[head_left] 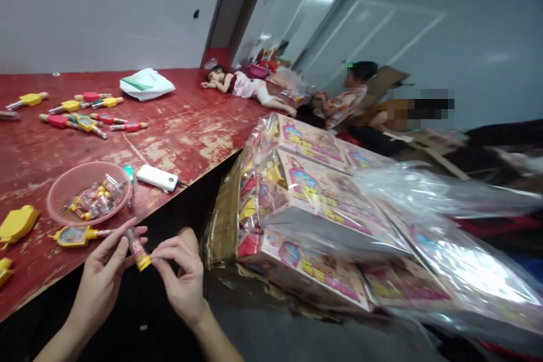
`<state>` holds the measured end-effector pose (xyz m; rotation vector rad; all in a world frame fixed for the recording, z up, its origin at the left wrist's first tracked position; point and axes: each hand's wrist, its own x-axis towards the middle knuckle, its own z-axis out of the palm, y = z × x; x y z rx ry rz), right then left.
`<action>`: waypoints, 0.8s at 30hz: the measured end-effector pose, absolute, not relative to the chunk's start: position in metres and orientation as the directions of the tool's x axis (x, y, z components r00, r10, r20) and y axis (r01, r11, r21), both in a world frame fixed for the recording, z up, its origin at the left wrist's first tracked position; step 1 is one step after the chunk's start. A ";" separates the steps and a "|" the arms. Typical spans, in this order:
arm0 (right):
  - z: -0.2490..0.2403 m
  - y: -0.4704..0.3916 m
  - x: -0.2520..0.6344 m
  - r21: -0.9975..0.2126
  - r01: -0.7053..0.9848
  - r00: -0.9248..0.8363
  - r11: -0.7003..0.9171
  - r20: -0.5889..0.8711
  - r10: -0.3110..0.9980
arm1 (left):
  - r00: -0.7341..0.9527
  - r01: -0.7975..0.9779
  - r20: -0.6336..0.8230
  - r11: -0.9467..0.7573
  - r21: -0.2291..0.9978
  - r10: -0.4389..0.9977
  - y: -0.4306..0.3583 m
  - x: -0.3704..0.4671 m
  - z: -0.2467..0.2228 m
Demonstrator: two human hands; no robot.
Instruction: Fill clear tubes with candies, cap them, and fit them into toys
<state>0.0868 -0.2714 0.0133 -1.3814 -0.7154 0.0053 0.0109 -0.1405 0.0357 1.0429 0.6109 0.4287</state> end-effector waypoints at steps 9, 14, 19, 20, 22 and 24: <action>0.009 -0.268 0.081 -0.876 0.469 0.775 0.107 0.467 0.426 | 0.727 -0.053 -0.270 0.444 0.894 0.631 -0.145 0.006 0.037; 0.004 -0.263 0.083 -0.871 0.488 0.774 0.065 0.466 0.428 | 0.749 -0.014 -0.253 0.397 0.918 0.612 -0.143 0.010 0.035; 0.006 -0.273 0.086 -0.899 0.427 0.774 0.097 0.419 0.474 | 0.749 -0.059 -0.188 0.347 0.936 0.635 -0.144 0.016 0.038; 0.007 -0.278 0.087 -0.886 0.456 0.747 0.085 0.433 0.504 | 0.759 -0.075 -0.169 0.343 0.936 0.628 -0.145 0.017 0.039; 0.006 -0.286 0.090 -0.841 0.535 0.681 0.081 0.486 0.549 | 0.796 -0.102 -0.137 0.354 0.930 0.590 -0.148 0.018 0.038; 0.002 -0.291 0.095 -0.776 0.628 0.616 0.063 0.544 0.570 | 0.818 -0.121 -0.123 0.377 0.918 0.562 -0.149 0.018 0.034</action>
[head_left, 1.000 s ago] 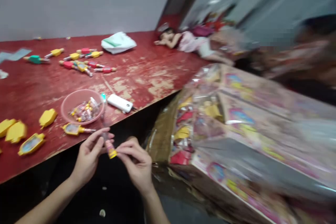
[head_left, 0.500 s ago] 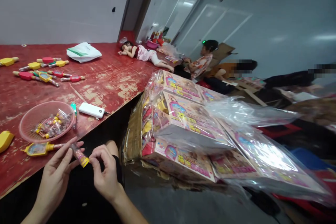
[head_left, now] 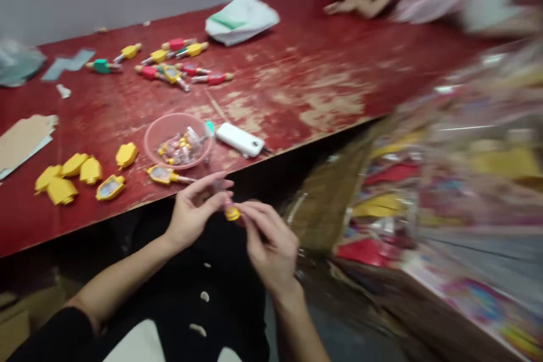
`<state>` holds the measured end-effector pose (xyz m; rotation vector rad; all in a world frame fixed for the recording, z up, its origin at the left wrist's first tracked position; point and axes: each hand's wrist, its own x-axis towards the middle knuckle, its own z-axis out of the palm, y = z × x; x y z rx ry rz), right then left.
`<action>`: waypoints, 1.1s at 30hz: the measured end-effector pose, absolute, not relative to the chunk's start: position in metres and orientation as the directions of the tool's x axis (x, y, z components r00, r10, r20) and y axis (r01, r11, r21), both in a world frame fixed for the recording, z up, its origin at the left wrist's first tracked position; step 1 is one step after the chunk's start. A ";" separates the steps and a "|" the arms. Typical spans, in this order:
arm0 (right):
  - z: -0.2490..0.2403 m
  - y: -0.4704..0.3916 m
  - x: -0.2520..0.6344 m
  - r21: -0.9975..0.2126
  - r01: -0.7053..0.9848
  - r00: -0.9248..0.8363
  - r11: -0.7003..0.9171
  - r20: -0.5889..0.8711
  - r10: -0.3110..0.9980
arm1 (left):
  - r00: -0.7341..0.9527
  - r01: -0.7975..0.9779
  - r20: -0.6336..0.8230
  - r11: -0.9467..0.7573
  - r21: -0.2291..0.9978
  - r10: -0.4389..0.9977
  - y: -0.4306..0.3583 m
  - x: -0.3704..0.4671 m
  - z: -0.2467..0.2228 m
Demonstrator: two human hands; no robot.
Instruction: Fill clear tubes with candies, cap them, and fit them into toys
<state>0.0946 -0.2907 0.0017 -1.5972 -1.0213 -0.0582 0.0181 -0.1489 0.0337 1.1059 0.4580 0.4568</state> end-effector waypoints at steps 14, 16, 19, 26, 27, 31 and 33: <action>0.004 -0.293 0.090 -0.847 0.532 0.711 -0.012 0.439 0.550 | 0.812 -0.074 -0.197 0.431 0.899 0.550 -0.152 0.009 0.022; 0.001 -0.296 0.089 -0.876 0.482 0.715 -0.004 0.391 0.580 | 0.800 -0.079 -0.201 0.431 0.899 0.566 -0.151 0.009 0.021; -0.001 -0.300 0.089 -0.854 0.520 0.668 0.017 0.419 0.615 | 0.793 -0.079 -0.213 0.443 0.893 0.571 -0.150 0.009 0.020; 0.002 -0.305 0.090 -0.685 0.728 0.521 -0.010 0.544 0.658 | 0.800 -0.033 -0.240 0.439 0.898 0.550 -0.151 0.008 0.026; 0.002 -0.305 0.090 -0.655 0.755 0.503 -0.029 0.551 0.666 | 0.797 -0.027 -0.245 0.437 0.899 0.553 -0.152 0.008 0.027; 0.003 -0.303 0.088 -0.638 0.769 0.501 -0.049 0.553 0.666 | 0.801 -0.010 -0.256 0.440 0.898 0.540 -0.151 0.007 0.026; 0.004 -0.302 0.086 -0.687 0.726 0.531 -0.021 0.540 0.653 | 0.813 0.006 -0.260 0.440 0.898 0.521 -0.150 0.006 0.025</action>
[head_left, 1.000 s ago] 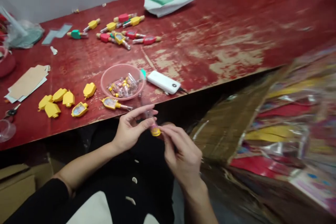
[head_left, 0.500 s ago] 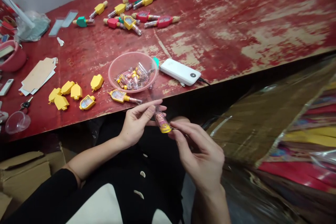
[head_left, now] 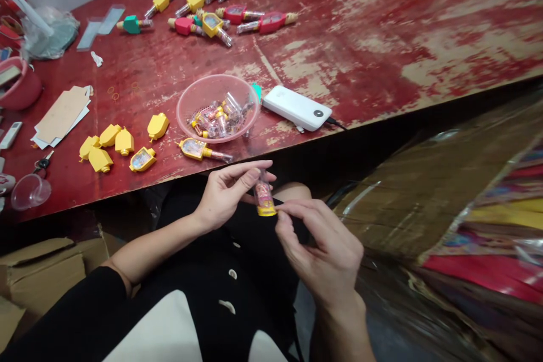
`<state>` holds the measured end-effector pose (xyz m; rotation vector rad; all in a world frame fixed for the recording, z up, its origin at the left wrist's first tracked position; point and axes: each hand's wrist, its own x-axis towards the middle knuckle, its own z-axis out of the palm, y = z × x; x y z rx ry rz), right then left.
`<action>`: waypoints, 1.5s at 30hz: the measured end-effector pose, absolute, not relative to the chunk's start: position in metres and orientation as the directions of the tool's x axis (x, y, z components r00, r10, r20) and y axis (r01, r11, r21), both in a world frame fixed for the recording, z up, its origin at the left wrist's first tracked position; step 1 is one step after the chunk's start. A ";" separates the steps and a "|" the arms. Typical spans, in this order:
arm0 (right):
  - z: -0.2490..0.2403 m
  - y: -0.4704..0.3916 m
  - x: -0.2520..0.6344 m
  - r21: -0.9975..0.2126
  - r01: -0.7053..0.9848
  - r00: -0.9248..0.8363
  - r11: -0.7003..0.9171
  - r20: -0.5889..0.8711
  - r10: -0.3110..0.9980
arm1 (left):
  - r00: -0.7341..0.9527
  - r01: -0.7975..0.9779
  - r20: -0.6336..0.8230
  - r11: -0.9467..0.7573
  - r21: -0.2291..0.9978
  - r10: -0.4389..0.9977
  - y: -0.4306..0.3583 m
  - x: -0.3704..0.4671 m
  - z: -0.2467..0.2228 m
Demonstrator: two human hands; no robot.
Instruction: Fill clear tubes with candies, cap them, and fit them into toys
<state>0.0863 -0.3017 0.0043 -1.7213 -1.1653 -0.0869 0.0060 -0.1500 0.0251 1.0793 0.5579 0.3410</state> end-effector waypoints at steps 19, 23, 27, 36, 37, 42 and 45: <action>0.011 -0.301 0.087 -0.446 0.888 0.371 -0.108 0.559 0.742 | 0.790 0.044 -0.248 0.352 0.935 0.561 -0.154 0.005 0.022; 0.007 -0.302 0.088 -0.619 0.780 0.477 -0.092 0.492 0.728 | 0.803 0.034 -0.249 0.375 0.927 0.541 -0.151 0.006 0.022; 0.001 -0.303 0.081 -0.849 0.525 0.624 -0.061 0.335 0.706 | 0.799 0.006 -0.239 0.390 0.921 0.552 -0.150 0.007 0.019; -0.009 -0.306 0.073 -0.905 0.421 0.724 -0.061 0.295 0.623 | 0.860 -0.038 -0.224 0.496 0.868 0.458 -0.153 0.001 0.018; -0.008 -0.307 0.074 -0.899 0.436 0.712 -0.048 0.312 0.629 | 0.871 -0.047 -0.208 0.498 0.866 0.445 -0.152 0.000 0.018; 0.000 -0.309 0.079 -0.792 0.610 0.623 -0.017 0.467 0.628 | 0.903 -0.089 -0.108 0.429 0.899 0.415 -0.149 -0.002 0.018; 0.004 -0.309 0.077 -0.744 0.667 0.603 -0.030 0.516 0.608 | 0.902 -0.084 -0.118 0.438 0.895 0.415 -0.152 -0.004 0.018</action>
